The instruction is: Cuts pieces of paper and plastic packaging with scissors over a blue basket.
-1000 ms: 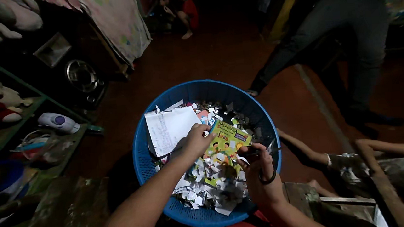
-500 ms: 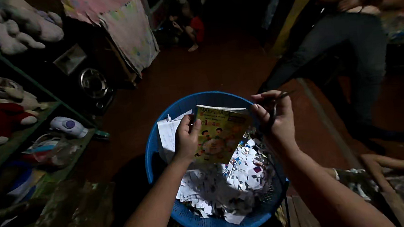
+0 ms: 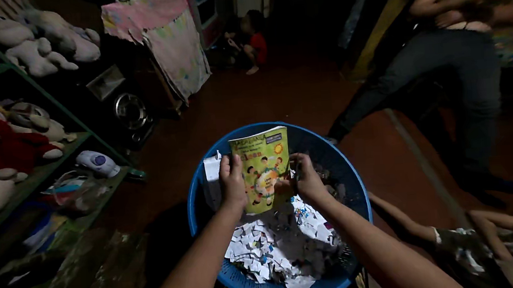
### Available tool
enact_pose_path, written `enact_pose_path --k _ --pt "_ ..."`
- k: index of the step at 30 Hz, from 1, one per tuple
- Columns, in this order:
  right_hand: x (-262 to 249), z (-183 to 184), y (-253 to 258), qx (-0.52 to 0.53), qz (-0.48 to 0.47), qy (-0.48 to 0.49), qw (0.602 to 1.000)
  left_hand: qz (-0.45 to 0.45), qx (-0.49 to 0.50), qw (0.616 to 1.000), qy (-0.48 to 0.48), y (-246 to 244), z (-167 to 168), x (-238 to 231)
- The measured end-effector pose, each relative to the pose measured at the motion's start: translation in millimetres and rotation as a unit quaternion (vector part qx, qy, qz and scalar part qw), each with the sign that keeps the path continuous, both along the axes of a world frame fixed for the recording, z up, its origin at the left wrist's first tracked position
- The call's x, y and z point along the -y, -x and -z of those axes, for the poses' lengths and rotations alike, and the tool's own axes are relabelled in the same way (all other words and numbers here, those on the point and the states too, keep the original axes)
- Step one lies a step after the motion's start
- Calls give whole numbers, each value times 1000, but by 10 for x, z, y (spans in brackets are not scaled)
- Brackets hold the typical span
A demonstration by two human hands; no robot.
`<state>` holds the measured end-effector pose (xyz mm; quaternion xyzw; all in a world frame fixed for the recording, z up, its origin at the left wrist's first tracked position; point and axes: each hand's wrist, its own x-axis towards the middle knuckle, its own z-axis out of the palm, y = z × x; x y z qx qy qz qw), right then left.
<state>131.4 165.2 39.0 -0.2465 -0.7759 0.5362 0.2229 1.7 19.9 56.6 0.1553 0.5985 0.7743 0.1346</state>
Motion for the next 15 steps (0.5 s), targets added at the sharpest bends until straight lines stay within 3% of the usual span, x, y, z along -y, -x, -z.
enact_pose_path --k 3,11,15 --pt "28 -29 -37 -18 0 -16 1000 -20 30 999 36 64 -38 23" --pt "3 -88 -60 -77 18 -39 996 31 63 993 92 34 -40 7" --pt "66 -94 -102 -171 1 -60 984 43 60 992 99 13 -14 -4"
